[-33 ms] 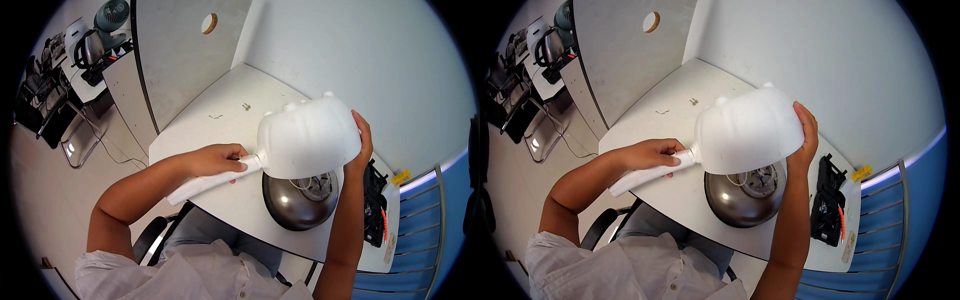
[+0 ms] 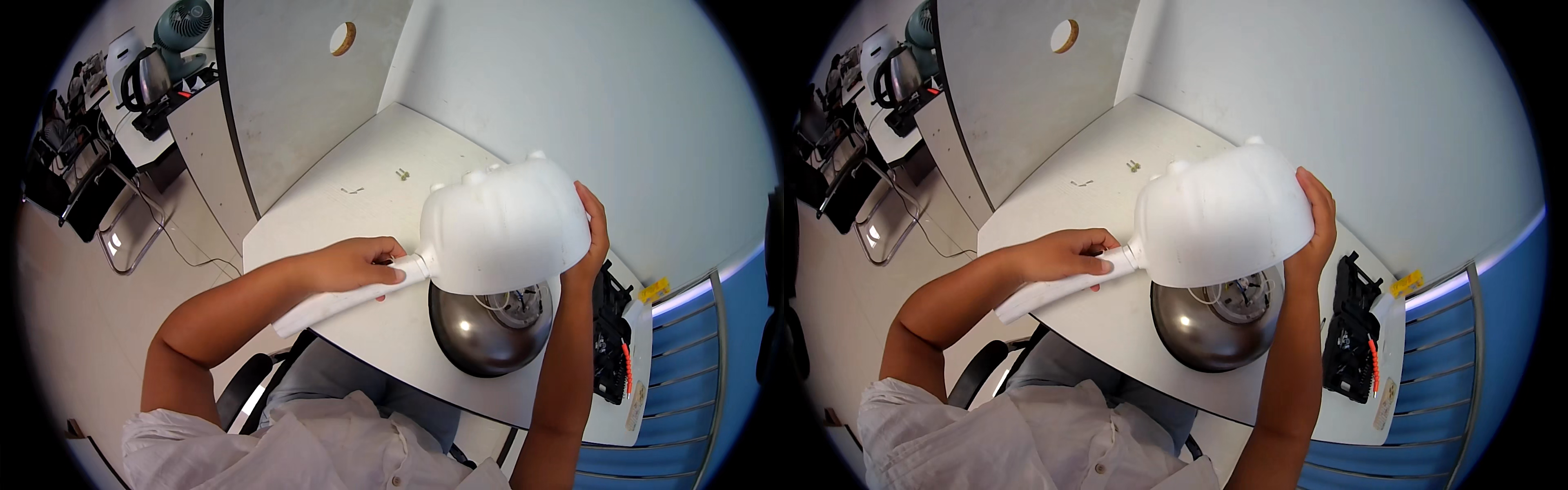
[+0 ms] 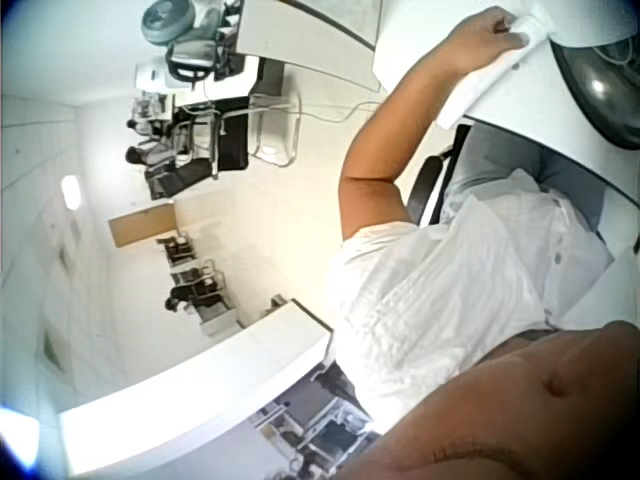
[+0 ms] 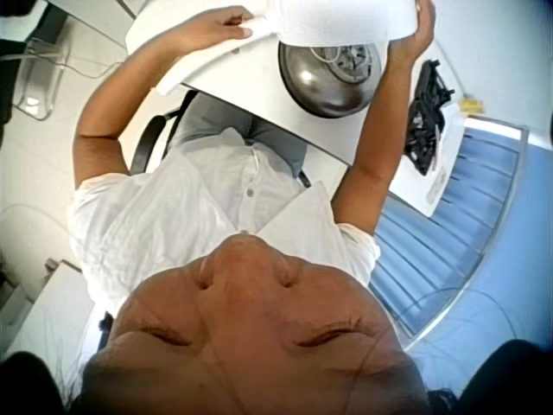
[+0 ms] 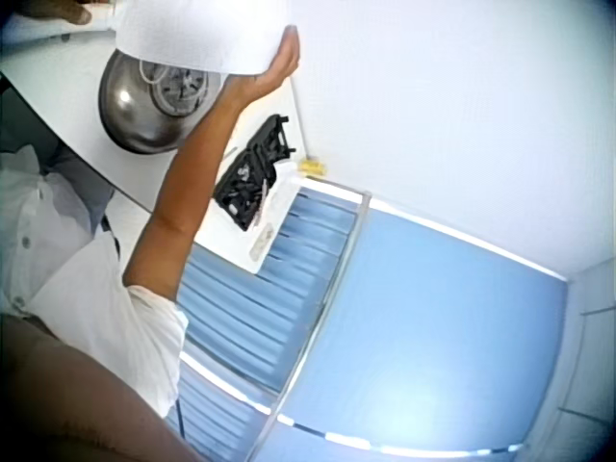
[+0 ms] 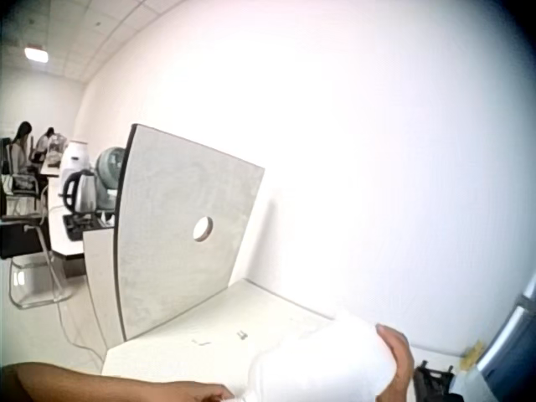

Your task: The person connects wires to a ceiling light fixture and uses a screwdriver to secure the white plastic cover onto the metal base. They repeatedly tighten screws around the fixture's edge while holding the cover in place.

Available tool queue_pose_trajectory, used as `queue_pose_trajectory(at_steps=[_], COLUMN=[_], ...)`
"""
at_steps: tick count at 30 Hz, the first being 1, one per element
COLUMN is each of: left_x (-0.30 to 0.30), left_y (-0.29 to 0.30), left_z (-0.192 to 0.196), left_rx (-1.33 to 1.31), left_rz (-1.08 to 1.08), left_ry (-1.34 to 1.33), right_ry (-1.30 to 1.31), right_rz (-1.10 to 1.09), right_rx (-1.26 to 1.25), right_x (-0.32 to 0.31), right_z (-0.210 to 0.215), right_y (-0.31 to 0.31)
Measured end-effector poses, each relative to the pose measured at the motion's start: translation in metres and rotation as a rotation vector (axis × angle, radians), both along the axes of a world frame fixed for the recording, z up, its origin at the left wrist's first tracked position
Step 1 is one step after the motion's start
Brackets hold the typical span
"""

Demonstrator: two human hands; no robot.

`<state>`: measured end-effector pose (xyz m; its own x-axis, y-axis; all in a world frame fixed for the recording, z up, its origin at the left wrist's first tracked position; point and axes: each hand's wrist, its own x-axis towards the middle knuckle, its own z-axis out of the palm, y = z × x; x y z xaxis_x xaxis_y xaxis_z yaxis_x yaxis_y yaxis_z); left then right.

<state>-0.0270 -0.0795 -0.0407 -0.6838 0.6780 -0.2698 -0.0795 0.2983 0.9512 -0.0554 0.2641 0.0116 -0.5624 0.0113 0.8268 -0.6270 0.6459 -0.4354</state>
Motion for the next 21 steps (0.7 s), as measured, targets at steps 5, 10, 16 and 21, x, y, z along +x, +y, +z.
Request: queue_pose_trajectory(at_steps=[5,10,16,21], left_x=[0.011,0.021,0.021,0.026], left_y=[0.008,0.016,0.016,0.012], left_z=[-0.008,-0.004,-0.003,0.004], left_rx=[-0.036,-0.063,-0.001,-0.07], left_rz=[0.007,0.028,0.084,0.116], left_ry=[0.128,0.199,0.182,0.209], right_ry=[-0.008,-0.056,-0.085,-0.051], right_rz=[0.056,0.105,0.098,0.041], right_rx=[-0.093,-0.205,-0.287,-0.215], right_x=[0.007,0.015,0.019,0.024], right_z=[-0.011,-0.023,-0.034,-0.033], right_y=[0.005,0.02,0.032,0.02])
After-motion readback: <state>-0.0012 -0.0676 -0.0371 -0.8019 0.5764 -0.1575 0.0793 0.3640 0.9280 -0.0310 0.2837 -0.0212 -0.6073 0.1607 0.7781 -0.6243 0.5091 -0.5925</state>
